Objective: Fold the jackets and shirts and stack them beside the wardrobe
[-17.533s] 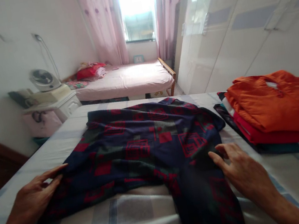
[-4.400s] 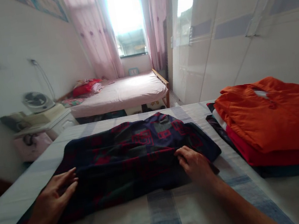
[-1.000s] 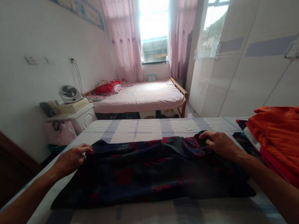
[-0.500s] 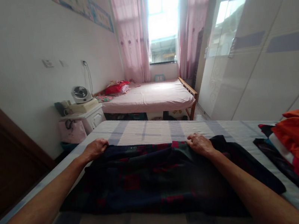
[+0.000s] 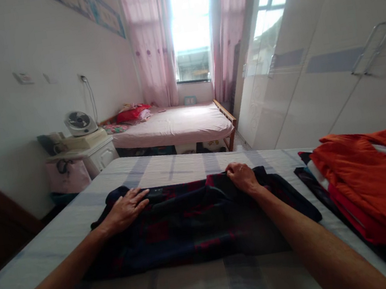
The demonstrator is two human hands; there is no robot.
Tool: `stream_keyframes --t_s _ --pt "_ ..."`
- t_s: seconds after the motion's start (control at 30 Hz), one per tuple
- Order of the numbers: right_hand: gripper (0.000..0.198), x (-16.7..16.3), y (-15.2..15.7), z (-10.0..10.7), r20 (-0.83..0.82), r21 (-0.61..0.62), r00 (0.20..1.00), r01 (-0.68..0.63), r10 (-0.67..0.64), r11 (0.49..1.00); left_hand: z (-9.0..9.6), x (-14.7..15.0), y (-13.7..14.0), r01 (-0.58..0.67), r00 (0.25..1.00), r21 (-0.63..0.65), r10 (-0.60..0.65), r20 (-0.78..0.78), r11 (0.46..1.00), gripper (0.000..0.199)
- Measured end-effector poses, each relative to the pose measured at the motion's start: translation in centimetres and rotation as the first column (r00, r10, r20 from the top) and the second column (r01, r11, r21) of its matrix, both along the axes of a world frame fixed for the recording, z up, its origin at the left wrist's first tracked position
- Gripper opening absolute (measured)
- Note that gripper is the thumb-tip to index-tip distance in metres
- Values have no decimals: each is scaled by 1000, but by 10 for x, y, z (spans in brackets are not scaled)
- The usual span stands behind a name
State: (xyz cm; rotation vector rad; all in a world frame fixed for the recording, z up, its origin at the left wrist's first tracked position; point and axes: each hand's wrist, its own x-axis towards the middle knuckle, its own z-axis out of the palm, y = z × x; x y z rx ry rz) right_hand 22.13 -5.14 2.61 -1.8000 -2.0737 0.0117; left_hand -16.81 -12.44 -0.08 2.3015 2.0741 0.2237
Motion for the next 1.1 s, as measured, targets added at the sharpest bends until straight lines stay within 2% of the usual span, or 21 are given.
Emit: stream_keyframes --t_s 0.13,0.2,0.23,0.3,0.37,0.5,0.6,0.77,0.83,0.93,1.0,1.1 --pt "31 4 -15 21 -66 207 997 49 -36 977 -23 9 -11 -57 998 -30 57 6 998 56" --pt "32 9 -21 25 -109 234 993 70 -46 970 -25 8 -12 -71 997 -22 71 5 997 56" --pt "31 12 -22 25 -117 184 992 67 -45 981 -25 8 -11 -76 997 -18 76 4 997 56" --pt "28 18 -20 21 -104 0 994 34 -34 999 -23 8 -11 -83 997 -11 83 4 997 56" --pt "30 22 -15 16 -92 -155 996 6 -20 988 -23 9 -11 -85 996 -5 85 4 996 56" --pt "35 19 1 13 -49 -297 997 36 -53 954 -23 11 -11 -89 996 9 89 -19 996 54" --pt "28 9 10 18 18 -410 999 43 -39 911 -23 12 -13 -87 996 13 87 -36 996 52" --pt "2 -7 18 28 87 -605 994 -4 71 796 -20 15 -17 -93 994 21 94 -63 995 52" --pt "7 -8 17 30 108 -633 989 -11 103 774 -20 15 -17 -97 993 33 99 -58 995 51" --pt "10 -4 14 31 127 -609 984 -22 125 793 -21 15 -16 -103 994 45 105 -41 994 52" --pt "14 2 11 32 134 -529 985 -20 107 848 -21 15 -16 -101 994 53 102 -33 994 51" --pt "19 14 5 40 143 -288 989 14 28 957 -21 15 -15 -101 995 60 103 -20 993 51"
